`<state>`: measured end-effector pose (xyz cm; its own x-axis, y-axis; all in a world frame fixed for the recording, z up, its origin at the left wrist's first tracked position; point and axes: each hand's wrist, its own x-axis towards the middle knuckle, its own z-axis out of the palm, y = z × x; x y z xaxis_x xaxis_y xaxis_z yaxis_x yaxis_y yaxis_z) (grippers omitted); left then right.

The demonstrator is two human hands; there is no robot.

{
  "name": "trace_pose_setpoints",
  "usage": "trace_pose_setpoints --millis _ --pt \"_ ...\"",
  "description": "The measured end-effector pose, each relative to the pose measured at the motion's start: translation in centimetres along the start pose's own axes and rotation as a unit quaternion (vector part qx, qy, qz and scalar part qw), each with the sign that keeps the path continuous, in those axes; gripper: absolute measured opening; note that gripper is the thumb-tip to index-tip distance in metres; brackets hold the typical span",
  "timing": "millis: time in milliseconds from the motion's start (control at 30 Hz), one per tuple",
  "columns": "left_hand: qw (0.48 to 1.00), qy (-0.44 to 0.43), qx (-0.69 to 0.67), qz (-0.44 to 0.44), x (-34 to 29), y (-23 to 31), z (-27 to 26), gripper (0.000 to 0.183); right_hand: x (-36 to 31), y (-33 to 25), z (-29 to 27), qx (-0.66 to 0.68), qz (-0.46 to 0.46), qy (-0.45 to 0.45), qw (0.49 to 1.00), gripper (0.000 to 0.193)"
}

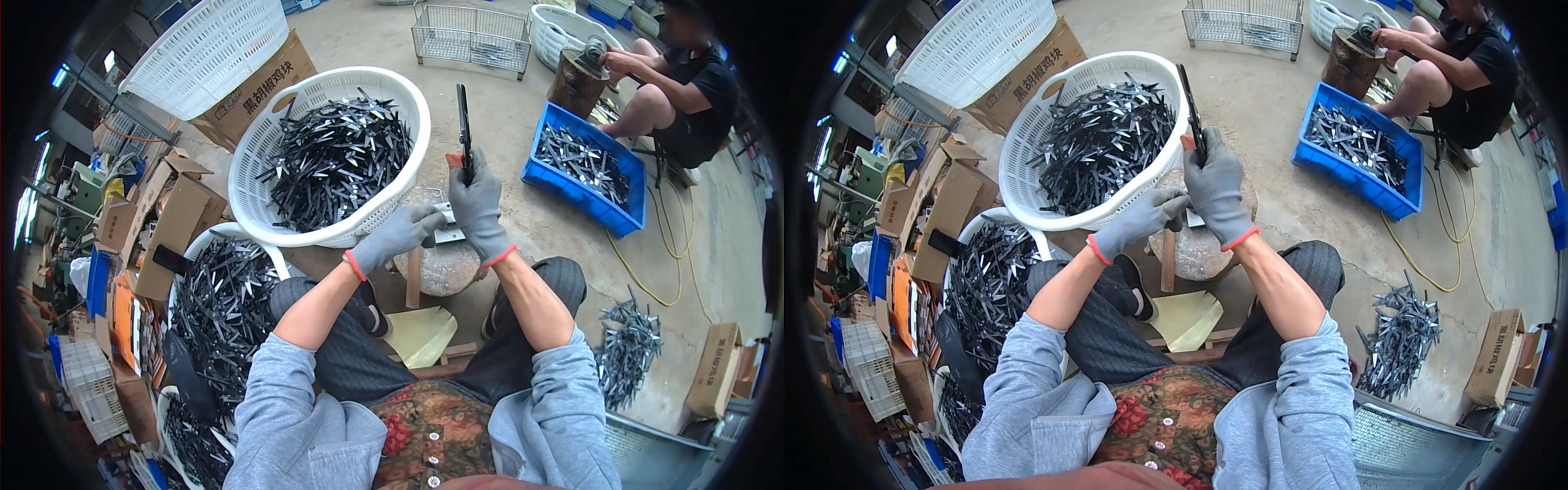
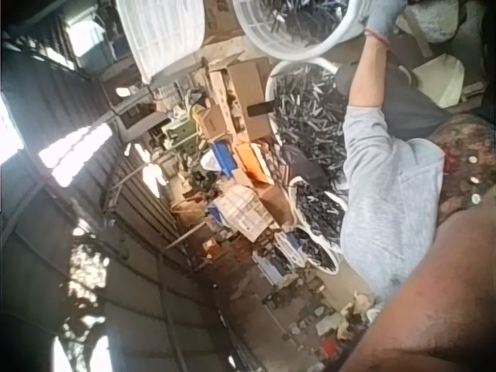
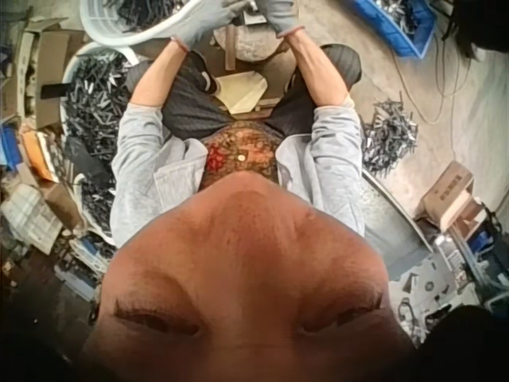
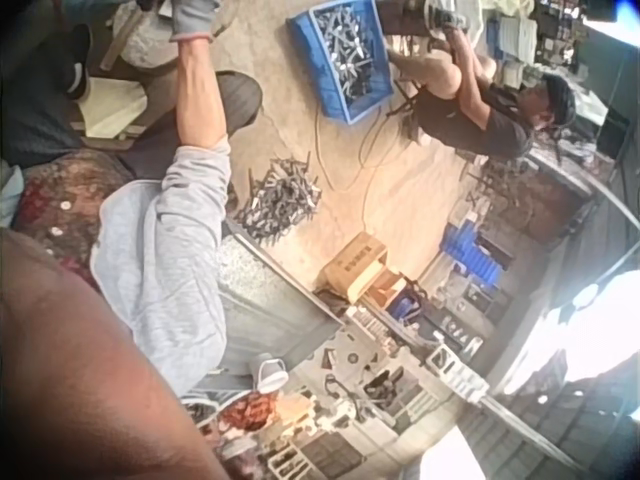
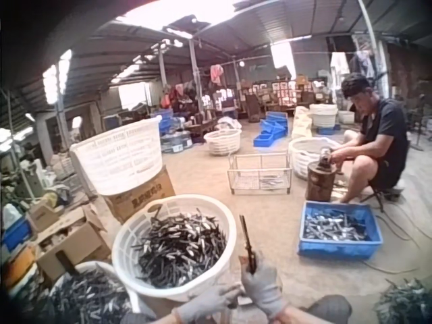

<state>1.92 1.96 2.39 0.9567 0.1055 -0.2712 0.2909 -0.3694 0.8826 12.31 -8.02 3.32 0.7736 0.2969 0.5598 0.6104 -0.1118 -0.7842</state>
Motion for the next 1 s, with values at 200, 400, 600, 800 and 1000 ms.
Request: trace_pose_setpoints --millis 200,400,600,800,1000 --pt "1.000 0.003 0.008 0.007 -0.1 -0.5 0.0 0.032 -0.3 -0.5 -0.8 -0.029 0.049 -0.035 0.998 0.014" --pt "0.984 0.073 0.134 -0.091 0.3 -3.8 0.4 0.047 -1.7 1.8 -1.5 0.328 0.244 -0.174 0.896 0.037" --pt "0.908 0.096 0.379 -0.149 -0.2 -8.5 4.0 0.085 -6.0 3.9 -3.5 0.300 0.404 -0.190 0.843 0.025" --pt "0.932 0.134 0.311 -0.129 0.7 -10.7 2.4 0.045 -12.2 7.8 -4.6 0.308 0.508 -0.173 0.786 0.020" --pt "0.966 0.215 0.079 -0.123 -0.5 -7.2 0.8 0.029 -13.0 11.3 -5.6 0.238 0.491 -0.285 0.788 0.025"
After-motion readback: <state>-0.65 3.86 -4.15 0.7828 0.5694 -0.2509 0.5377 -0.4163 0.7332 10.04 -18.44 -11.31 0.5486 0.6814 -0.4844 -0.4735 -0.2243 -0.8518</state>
